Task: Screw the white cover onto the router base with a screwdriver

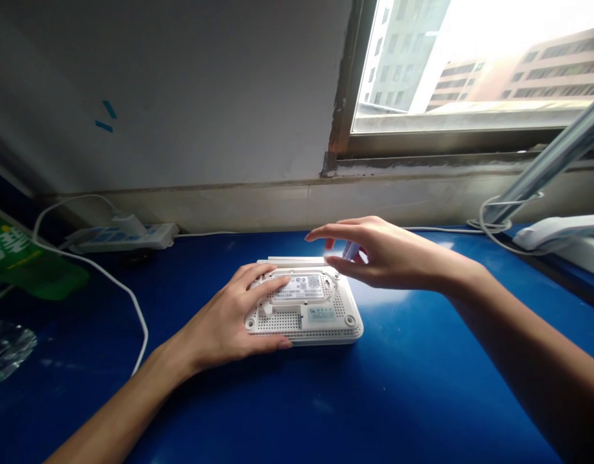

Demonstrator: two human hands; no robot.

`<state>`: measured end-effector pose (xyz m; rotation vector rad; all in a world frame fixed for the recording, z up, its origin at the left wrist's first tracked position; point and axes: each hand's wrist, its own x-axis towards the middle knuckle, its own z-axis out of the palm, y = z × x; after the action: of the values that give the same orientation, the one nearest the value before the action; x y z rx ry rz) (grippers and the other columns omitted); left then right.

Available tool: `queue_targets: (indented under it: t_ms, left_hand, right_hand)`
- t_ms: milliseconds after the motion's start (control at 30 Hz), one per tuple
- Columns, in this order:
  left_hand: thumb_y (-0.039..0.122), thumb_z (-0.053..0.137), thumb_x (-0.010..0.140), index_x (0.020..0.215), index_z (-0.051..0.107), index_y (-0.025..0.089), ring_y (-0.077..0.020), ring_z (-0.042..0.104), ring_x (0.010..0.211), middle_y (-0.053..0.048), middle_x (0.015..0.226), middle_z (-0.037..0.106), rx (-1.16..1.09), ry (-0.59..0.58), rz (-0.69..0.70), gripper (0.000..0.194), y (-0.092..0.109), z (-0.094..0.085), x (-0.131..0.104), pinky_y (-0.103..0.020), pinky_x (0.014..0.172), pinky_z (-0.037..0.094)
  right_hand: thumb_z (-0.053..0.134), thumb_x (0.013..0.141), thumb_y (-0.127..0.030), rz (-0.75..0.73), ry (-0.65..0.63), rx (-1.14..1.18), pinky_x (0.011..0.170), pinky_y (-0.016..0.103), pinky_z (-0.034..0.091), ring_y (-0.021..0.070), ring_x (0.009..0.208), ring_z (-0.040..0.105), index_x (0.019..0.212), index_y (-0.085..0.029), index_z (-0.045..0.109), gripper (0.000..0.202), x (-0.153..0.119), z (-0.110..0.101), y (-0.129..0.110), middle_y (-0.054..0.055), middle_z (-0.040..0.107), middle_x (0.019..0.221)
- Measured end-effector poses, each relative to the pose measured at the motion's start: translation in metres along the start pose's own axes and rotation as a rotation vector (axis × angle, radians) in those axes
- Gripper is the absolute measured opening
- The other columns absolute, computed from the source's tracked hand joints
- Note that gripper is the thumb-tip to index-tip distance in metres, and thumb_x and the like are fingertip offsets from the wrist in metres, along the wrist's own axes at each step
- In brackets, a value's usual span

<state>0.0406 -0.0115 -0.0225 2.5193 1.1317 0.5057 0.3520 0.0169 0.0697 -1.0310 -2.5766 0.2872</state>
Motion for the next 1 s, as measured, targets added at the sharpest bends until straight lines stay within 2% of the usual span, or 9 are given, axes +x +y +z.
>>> queue_targets:
  t_ms: [67,133,300,367,467,533,700,900,1000]
  left_hand:
    - [0.066,0.085,0.08,0.156,0.054,0.034,-0.0397,0.039,0.153,-0.013,0.165,0.044,-0.004,-0.016,0.009,0.089,0.001,-0.005,-0.003,-0.061,0.123,0.042]
    - [0.066,0.087,0.076,0.154,0.056,0.034,-0.0397,0.042,0.151,-0.013,0.162,0.046,0.0,-0.026,0.015,0.09,0.002,-0.009,-0.005,-0.061,0.122,0.044]
    - [0.068,0.087,0.075,0.154,0.056,0.034,-0.0398,0.047,0.147,-0.013,0.159,0.048,0.027,-0.021,0.005,0.092,0.008,-0.012,-0.008,-0.06,0.118,0.049]
    - [0.068,0.086,0.076,0.155,0.055,0.034,-0.0397,0.046,0.147,-0.013,0.16,0.047,0.032,-0.024,0.006,0.091,0.009,-0.011,-0.008,-0.06,0.119,0.048]
    - [0.067,0.086,0.077,0.156,0.054,0.034,-0.0392,0.043,0.149,-0.012,0.162,0.046,0.021,-0.029,0.007,0.092,0.009,-0.01,-0.008,-0.06,0.121,0.045]
    - [0.067,0.086,0.077,0.156,0.054,0.034,-0.0388,0.042,0.15,-0.012,0.162,0.046,0.015,-0.025,0.011,0.092,0.008,-0.009,-0.007,-0.06,0.122,0.044]
    - [0.071,0.083,0.077,0.156,0.054,0.031,-0.0383,0.042,0.149,-0.012,0.161,0.047,0.03,-0.014,0.021,0.093,0.008,-0.009,-0.005,-0.058,0.123,0.044]
    - [0.072,0.083,0.078,0.155,0.057,0.027,-0.0388,0.043,0.149,-0.014,0.161,0.048,0.028,-0.024,0.017,0.093,0.013,-0.011,-0.006,-0.057,0.123,0.045]
    - [0.071,0.083,0.078,0.155,0.057,0.028,-0.0394,0.042,0.149,-0.014,0.162,0.048,0.02,-0.024,0.009,0.092,0.014,-0.012,-0.007,-0.058,0.122,0.045]
  right_hand:
    - [0.062,0.105,-0.035,0.024,-0.024,0.017,0.064,0.026,0.052,0.0157,0.069,0.073,0.125,-0.025,0.078,0.027,0.001,0.001,-0.001,0.005,0.083,0.099]
    - [0.058,0.106,-0.03,0.038,-0.044,0.036,0.062,0.025,0.051,0.0154,0.069,0.073,0.123,-0.025,0.079,0.027,0.002,0.001,-0.003,0.003,0.082,0.092]
    - [0.069,0.088,-0.014,-0.03,-0.075,0.055,0.065,0.026,0.054,0.0157,0.073,0.071,0.143,-0.026,0.067,0.057,-0.001,-0.005,-0.012,0.006,0.08,0.12]
    - [0.072,0.091,-0.023,-0.035,-0.065,0.026,0.066,0.027,0.055,0.0168,0.073,0.072,0.136,-0.025,0.073,0.045,-0.001,-0.005,-0.013,0.007,0.079,0.12]
    - [0.064,0.103,-0.036,-0.011,-0.036,-0.017,0.061,0.026,0.052,0.0176,0.071,0.074,0.119,-0.026,0.08,0.025,0.001,0.003,-0.008,0.005,0.082,0.101]
    - [0.06,0.105,-0.031,-0.012,0.034,-0.042,0.064,0.026,0.052,0.0186,0.074,0.075,0.124,-0.026,0.078,0.026,0.002,0.01,-0.004,0.006,0.083,0.1]
    - [0.065,0.091,-0.014,0.015,0.191,0.033,0.069,0.03,0.058,0.0195,0.08,0.073,0.148,-0.029,0.059,0.059,-0.009,0.024,-0.008,0.009,0.076,0.126]
    - [0.068,0.099,-0.034,0.102,0.439,-0.064,0.058,0.033,0.056,0.0172,0.059,0.065,0.117,-0.021,0.066,0.022,-0.02,0.045,-0.014,0.006,0.077,0.09]
    - [0.062,0.102,-0.028,0.105,0.481,-0.103,0.062,0.034,0.056,0.019,0.063,0.067,0.118,-0.022,0.062,0.017,-0.021,0.052,-0.016,0.005,0.074,0.085]
